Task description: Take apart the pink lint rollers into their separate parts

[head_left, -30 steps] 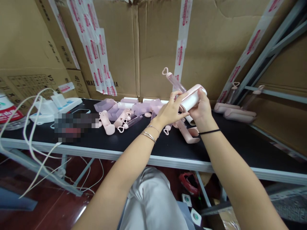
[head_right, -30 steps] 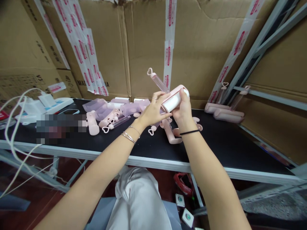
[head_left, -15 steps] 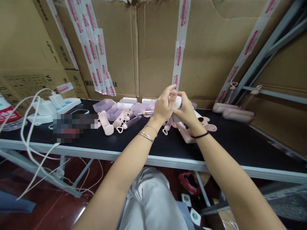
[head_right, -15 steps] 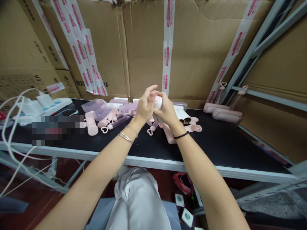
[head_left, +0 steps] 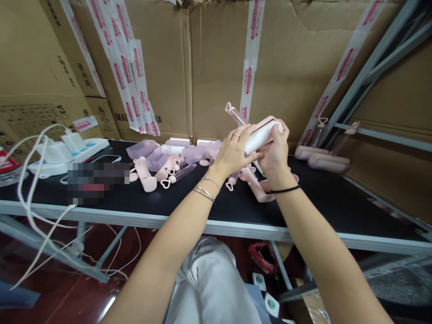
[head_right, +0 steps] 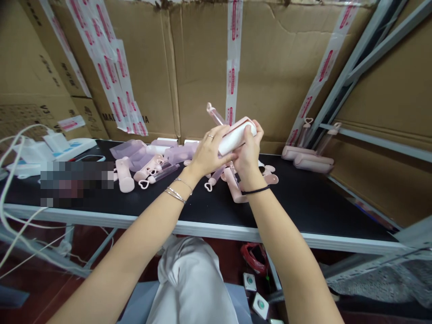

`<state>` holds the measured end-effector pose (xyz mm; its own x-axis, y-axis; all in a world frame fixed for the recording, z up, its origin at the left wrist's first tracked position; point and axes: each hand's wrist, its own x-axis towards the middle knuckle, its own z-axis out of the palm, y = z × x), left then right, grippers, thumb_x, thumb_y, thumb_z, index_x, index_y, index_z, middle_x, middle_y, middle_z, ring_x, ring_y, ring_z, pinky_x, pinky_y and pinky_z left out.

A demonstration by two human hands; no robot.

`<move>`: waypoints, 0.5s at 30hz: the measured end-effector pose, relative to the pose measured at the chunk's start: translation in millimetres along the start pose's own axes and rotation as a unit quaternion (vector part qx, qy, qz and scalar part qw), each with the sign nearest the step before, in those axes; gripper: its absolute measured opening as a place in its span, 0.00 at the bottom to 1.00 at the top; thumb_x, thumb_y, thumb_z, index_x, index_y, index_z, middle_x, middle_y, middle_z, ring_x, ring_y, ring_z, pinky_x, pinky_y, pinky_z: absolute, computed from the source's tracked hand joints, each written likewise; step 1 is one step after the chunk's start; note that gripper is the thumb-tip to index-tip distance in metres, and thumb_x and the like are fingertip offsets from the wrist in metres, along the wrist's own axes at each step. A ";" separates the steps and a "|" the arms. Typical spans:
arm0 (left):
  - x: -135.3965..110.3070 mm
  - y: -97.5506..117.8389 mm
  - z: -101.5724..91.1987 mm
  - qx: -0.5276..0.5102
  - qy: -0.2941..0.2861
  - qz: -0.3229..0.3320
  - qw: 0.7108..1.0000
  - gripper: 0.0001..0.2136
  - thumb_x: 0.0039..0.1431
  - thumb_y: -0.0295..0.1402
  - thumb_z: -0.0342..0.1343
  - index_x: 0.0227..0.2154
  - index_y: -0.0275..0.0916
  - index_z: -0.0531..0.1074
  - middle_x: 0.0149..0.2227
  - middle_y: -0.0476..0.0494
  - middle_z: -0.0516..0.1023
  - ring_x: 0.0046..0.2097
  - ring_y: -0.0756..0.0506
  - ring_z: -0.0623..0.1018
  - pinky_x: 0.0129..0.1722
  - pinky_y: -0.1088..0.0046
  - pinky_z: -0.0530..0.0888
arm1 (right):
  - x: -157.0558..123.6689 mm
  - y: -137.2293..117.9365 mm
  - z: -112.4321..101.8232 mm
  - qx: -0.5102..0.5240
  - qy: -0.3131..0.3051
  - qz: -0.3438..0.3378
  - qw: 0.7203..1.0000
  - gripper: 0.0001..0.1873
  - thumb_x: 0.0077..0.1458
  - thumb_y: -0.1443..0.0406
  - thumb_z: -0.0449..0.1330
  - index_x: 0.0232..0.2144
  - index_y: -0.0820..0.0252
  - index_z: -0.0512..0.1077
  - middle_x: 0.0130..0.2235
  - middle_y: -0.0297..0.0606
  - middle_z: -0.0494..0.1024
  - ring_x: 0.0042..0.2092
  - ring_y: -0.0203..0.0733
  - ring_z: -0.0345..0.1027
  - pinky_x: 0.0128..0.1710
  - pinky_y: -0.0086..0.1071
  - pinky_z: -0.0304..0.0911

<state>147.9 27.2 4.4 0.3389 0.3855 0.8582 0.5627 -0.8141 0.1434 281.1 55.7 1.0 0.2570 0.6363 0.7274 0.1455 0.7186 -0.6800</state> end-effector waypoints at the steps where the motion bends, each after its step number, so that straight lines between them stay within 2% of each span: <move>1: -0.3 -1.6 2.0 -0.012 -0.012 -0.017 1.000 0.33 0.54 0.42 0.62 0.61 0.36 0.59 0.62 0.30 0.64 0.62 0.36 0.66 0.61 0.56 0.64 | 1.3 -0.6 -2.4 -0.008 -0.019 -0.002 1.000 0.34 0.58 0.39 0.39 0.60 0.47 0.54 0.55 0.44 0.66 0.50 0.48 0.69 0.41 0.40 0.69; 4: -0.4 -7.3 5.9 -0.039 0.002 -0.080 0.996 0.33 0.53 0.27 0.61 0.61 0.35 0.57 0.61 0.30 0.65 0.61 0.37 0.68 0.60 0.56 0.66 | 2.4 -5.7 -9.9 -0.044 -0.079 -0.014 0.996 0.34 0.57 0.39 0.44 0.59 0.45 0.57 0.53 0.42 0.69 0.49 0.47 0.69 0.40 0.39 0.70; 6: 0.0 -9.4 5.8 -0.055 0.035 -0.109 0.992 0.31 0.51 0.23 0.59 0.59 0.36 0.60 0.59 0.32 0.68 0.60 0.38 0.69 0.60 0.57 0.66 | 2.9 -10.4 -15.8 -0.078 -0.076 -0.039 0.993 0.32 0.58 0.41 0.47 0.58 0.46 0.61 0.51 0.43 0.70 0.50 0.48 0.68 0.43 0.42 0.69; 8: 0.2 -8.7 3.6 -0.086 0.052 -0.122 0.987 0.28 0.51 0.24 0.59 0.57 0.37 0.63 0.57 0.35 0.72 0.58 0.39 0.72 0.59 0.58 0.67 | 4.9 -14.9 -22.5 -0.118 -0.050 -0.088 0.988 0.29 0.58 0.42 0.50 0.54 0.50 0.67 0.51 0.44 0.69 0.53 0.50 0.66 0.50 0.46 0.66; 10: -0.1 -5.8 0.2 -0.133 0.039 -0.122 0.983 0.27 0.51 0.26 0.60 0.56 0.36 0.64 0.56 0.36 0.73 0.56 0.40 0.73 0.57 0.60 0.69 | 8.0 -18.6 -28.7 -0.138 -0.048 -0.138 0.980 0.28 0.59 0.43 0.50 0.52 0.52 0.69 0.52 0.43 0.69 0.55 0.50 0.64 0.55 0.49 0.62; 13: -0.9 -1.3 -4.4 -0.192 0.010 -0.120 0.974 0.29 0.50 0.30 0.62 0.57 0.35 0.64 0.56 0.37 0.73 0.54 0.41 0.75 0.54 0.64 0.71 | 11.9 -21.6 -34.5 -0.122 -0.077 -0.173 0.974 0.28 0.62 0.44 0.46 0.53 0.52 0.68 0.52 0.42 0.72 0.54 0.48 0.66 0.56 0.48 0.61; 15: -1.2 0.4 -6.2 -0.200 -0.005 -0.125 0.972 0.29 0.50 0.32 0.63 0.57 0.37 0.64 0.55 0.39 0.75 0.53 0.41 0.75 0.53 0.65 0.71 | 12.3 -22.4 -35.7 -0.113 -0.075 -0.181 0.974 0.28 0.63 0.44 0.43 0.52 0.53 0.69 0.50 0.42 0.73 0.52 0.48 0.68 0.54 0.46 0.63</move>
<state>143.1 23.8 6.5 0.2364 0.5960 0.7674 0.2919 -0.7969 0.5289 315.1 37.4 21.9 0.0086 0.3985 0.9171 0.4117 0.8344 -0.3664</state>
